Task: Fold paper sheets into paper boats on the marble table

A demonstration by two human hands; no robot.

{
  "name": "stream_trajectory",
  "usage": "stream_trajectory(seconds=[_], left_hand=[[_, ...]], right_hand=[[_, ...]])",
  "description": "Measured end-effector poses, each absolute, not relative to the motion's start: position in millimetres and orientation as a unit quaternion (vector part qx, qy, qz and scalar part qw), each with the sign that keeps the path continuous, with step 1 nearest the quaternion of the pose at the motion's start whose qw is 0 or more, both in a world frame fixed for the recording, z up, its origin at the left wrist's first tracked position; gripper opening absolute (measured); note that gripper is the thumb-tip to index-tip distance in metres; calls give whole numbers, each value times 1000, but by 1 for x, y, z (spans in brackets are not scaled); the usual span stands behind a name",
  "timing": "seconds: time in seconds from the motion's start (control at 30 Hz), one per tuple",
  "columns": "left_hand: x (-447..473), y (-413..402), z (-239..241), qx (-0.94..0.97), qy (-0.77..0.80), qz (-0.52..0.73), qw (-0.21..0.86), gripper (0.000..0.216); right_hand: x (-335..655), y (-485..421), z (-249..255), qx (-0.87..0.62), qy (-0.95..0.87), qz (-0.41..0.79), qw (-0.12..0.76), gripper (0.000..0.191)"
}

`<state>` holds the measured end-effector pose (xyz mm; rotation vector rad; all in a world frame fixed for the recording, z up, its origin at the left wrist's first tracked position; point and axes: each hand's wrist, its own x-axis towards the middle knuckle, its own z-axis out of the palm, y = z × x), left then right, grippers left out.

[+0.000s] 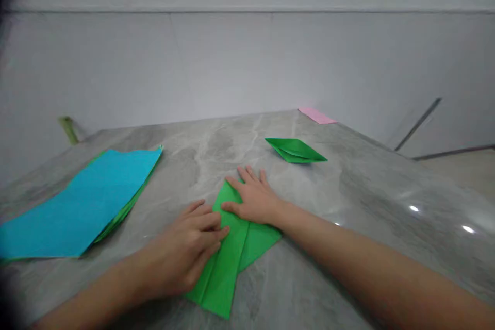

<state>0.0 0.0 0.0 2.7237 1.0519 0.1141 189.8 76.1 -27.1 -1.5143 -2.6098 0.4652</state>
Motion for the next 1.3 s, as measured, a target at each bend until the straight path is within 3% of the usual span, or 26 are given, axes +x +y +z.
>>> stream_trajectory(seconds=[0.5,0.87,1.03,1.2,1.3], left_hand=[[-14,-14,11,937,298,30,179,19],[-23,-11,16,953,204,-2,224,34],[-20,-10,0,954,165,66,240,40],[-13,0,-9,919,321,118,196,20],[-15,9,-10,903,372,98,189,24]], right_hand=[[191,79,-30,-495,-853,152,56,80],[193,80,-31,-495,-853,157,59,80],[191,80,-31,-494,-853,157,62,79],[196,81,-31,-497,-850,135,109,78],[202,79,-28,-475,-863,102,138,76]])
